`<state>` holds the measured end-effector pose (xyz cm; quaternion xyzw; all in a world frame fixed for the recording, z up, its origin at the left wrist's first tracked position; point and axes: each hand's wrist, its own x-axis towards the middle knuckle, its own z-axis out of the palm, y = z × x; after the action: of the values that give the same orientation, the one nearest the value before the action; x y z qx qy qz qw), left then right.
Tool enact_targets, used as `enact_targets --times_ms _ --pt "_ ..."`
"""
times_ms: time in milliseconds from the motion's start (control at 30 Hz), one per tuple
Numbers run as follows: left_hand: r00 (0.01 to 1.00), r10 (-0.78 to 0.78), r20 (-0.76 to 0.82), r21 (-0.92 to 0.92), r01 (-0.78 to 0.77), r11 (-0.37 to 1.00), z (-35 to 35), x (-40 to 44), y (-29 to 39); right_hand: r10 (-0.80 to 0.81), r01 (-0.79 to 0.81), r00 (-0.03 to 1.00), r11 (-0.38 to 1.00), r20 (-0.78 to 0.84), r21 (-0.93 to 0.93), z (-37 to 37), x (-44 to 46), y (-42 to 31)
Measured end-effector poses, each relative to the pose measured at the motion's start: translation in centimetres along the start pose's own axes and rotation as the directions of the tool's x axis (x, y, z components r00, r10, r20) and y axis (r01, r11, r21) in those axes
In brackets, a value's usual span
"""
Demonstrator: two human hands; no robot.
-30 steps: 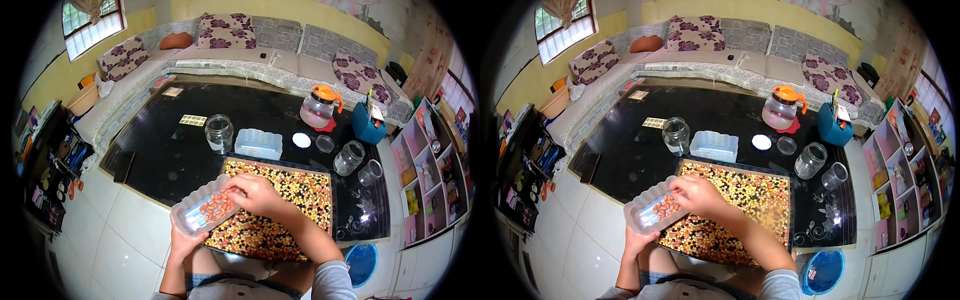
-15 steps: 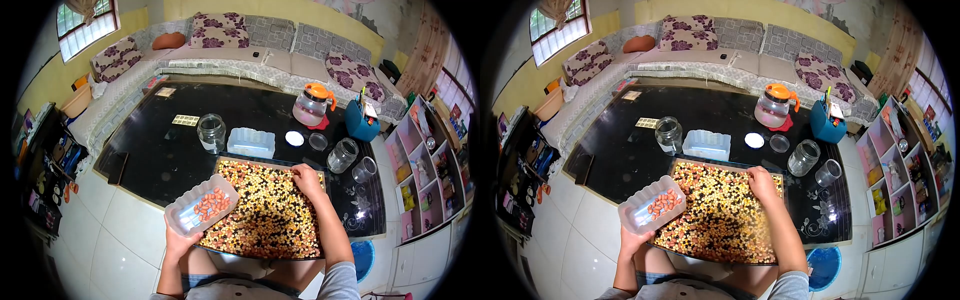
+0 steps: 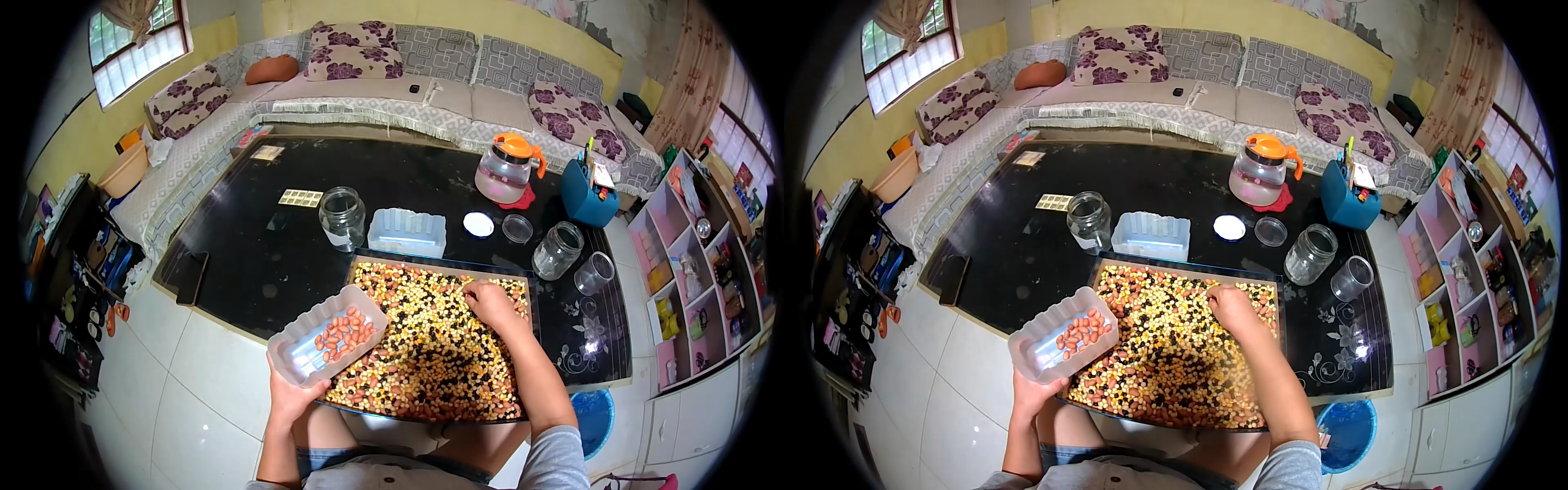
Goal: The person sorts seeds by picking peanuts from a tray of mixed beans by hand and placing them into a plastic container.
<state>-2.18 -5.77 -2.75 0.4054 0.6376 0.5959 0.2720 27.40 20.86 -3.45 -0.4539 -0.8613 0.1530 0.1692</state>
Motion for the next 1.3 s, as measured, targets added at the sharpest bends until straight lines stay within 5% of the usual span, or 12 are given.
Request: enact_targets --times_ms 267,567,633,767,933,1033,1100,1300 --pt "1.0 0.004 0.002 -0.029 -0.004 1.0 0.0 0.1 -0.2 -0.034 0.043 0.986 0.998 0.166 -0.051 -0.1 0.1 -1.3" --pt "1.0 -0.011 0.007 -0.013 0.011 1.0 0.1 0.1 0.4 -0.003 0.002 0.999 0.999 0.033 0.049 -2.9 0.6 -3.8" --pt "1.0 0.026 0.002 0.032 -0.026 0.999 0.0 0.1 0.2 -0.17 0.19 0.978 0.964 -0.118 0.187 -3.9 0.8 -6.0" --pt "1.0 0.023 -0.008 0.039 -0.023 0.999 0.0 0.1 0.2 -0.27 0.314 0.949 0.845 -0.162 0.434 -5.5 0.1 -12.9" --pt "1.0 0.018 0.005 -0.029 -0.018 0.999 0.1 0.2 -0.1 -0.549 0.584 0.807 0.686 -0.217 0.434 -3.4 -0.2 -17.9" --pt "1.0 0.023 0.012 -0.028 -0.023 0.999 0.1 0.2 0.0 -0.54 0.592 0.804 0.69 -0.248 0.417 -3.2 0.0 -17.6" --pt "1.0 0.021 0.008 -0.032 -0.021 0.999 0.1 0.1 0.2 -0.495 0.541 0.838 0.703 -0.229 0.462 -4.2 -0.2 -15.8" --pt "1.0 0.002 -0.001 -0.042 -0.002 0.999 0.3 0.0 0.6 -0.008 0.006 1.0 0.985 0.011 0.175 -4.2 0.2 -5.6"
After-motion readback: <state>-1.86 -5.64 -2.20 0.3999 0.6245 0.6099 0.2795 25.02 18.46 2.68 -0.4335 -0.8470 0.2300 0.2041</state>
